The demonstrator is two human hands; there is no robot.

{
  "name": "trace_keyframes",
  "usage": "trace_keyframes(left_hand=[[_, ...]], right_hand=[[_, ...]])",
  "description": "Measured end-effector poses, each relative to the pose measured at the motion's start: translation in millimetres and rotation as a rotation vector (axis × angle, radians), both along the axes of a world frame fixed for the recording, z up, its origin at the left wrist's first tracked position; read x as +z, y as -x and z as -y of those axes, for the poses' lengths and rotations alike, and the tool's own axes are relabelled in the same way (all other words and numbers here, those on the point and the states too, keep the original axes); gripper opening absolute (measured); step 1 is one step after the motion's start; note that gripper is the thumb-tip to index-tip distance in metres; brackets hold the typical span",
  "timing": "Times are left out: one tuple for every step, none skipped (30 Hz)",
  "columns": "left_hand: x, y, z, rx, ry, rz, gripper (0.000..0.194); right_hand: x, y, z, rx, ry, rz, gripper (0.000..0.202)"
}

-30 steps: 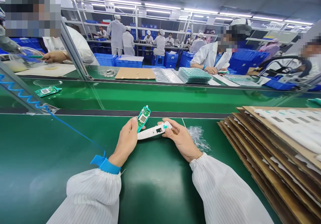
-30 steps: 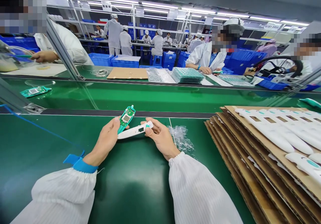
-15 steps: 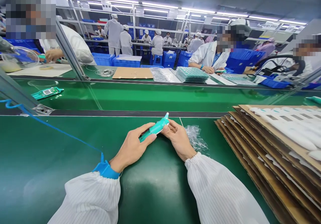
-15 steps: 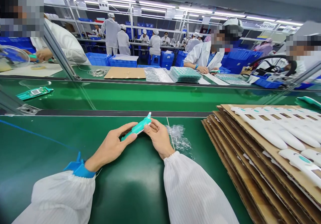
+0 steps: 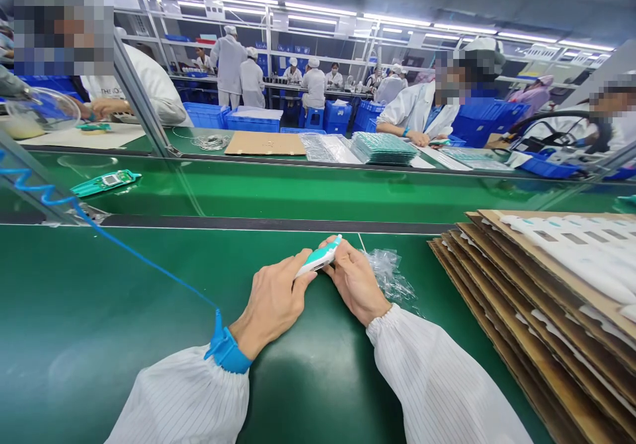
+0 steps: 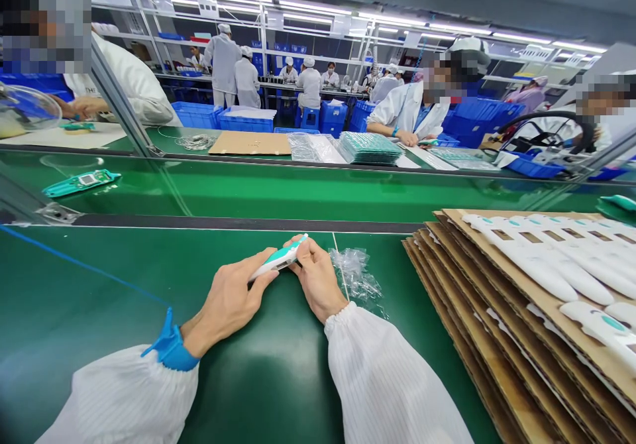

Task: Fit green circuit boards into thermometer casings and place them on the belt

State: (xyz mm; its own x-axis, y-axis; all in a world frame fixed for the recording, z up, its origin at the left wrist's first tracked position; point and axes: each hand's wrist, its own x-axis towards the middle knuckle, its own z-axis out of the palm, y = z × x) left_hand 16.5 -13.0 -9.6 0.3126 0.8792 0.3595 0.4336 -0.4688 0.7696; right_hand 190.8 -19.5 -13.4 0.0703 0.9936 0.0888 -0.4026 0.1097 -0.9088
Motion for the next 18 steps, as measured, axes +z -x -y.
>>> trace_keyframes(left_hand=[[-1.4,0.2,0.0,0.014,-0.026,-0.005,0.040],[-2.5,0.2,0.1,0.019,-0.051,-0.025,0.040],[-3.2,-0.1,0.4,0.020,-0.072,-0.057,0.041],[-3.5,-0.8,0.8,0.022,-0.088,-0.093,0.042],[-3.5,-1.6,1.5,0.027,-0.097,-0.120,0.043],[-3.1,-2.6,2.3,0.034,-0.103,-0.137,0.043],[-2.5,-3.6,3.2,0.043,-0.107,-0.143,0.043],[-1.7,-4.5,4.1,0.056,-0.113,-0.135,0.043],[-0.8,-5.2,5.0,0.069,-0.120,-0.117,0.041],[0.1,-5.7,5.8,0.079,-0.126,-0.095,0.039],[0.9,-6.0,6.4,0.090,-0.131,-0.076,0.038],[1.5,-6.1,6.8,0.101,-0.137,-0.063,0.037],[1.8,-6.0,7.0,0.109,-0.142,-0.058,0.037],[1.9,-5.9,7.1,0.112,-0.144,-0.059,0.037],[1.7,-5.8,7.0,0.114,-0.144,-0.060,0.037],[1.2,-5.8,6.9,0.113,-0.143,-0.057,0.037],[0.6,-5.8,6.8,0.110,-0.140,-0.048,0.037],[-0.2,-5.9,6.7,0.107,-0.137,-0.039,0.037]], right_hand=[[1.0,-0.5,0.6,0.013,-0.020,0.009,0.040],[1.7,-1.2,0.8,0.029,-0.032,0.017,0.039],[2.2,-2.0,0.8,0.041,-0.037,0.023,0.039],[2.4,-2.6,0.5,0.050,-0.035,0.026,0.040],[2.2,-3.0,0.1,0.053,-0.031,0.027,0.042],[1.8,-3.1,-0.2,0.055,-0.026,0.024,0.044],[1.4,-2.9,-0.5,0.056,-0.023,0.019,0.045],[1.0,-2.3,-0.5,0.060,-0.022,0.013,0.046],[0.8,-1.6,-0.2,0.066,-0.022,0.007,0.046],[0.8,-0.7,0.2,0.071,-0.023,0.003,0.046],[1.1,0.1,0.8,0.074,-0.024,0.003,0.045],[1.5,0.8,1.3,0.075,-0.023,0.006,0.046],[2.0,1.4,1.8,0.074,-0.022,0.009,0.046],[2.4,1.7,2.1,0.074,-0.019,0.010,0.046],[2.6,1.8,2.2,0.075,-0.017,0.007,0.046],[2.5,1.8,2.1,0.077,-0.015,-0.002,0.046],[2.3,1.6,1.7,0.079,-0.014,-0.017,0.045],[2.0,1.4,1.3,0.084,-0.012,-0.036,0.044]])
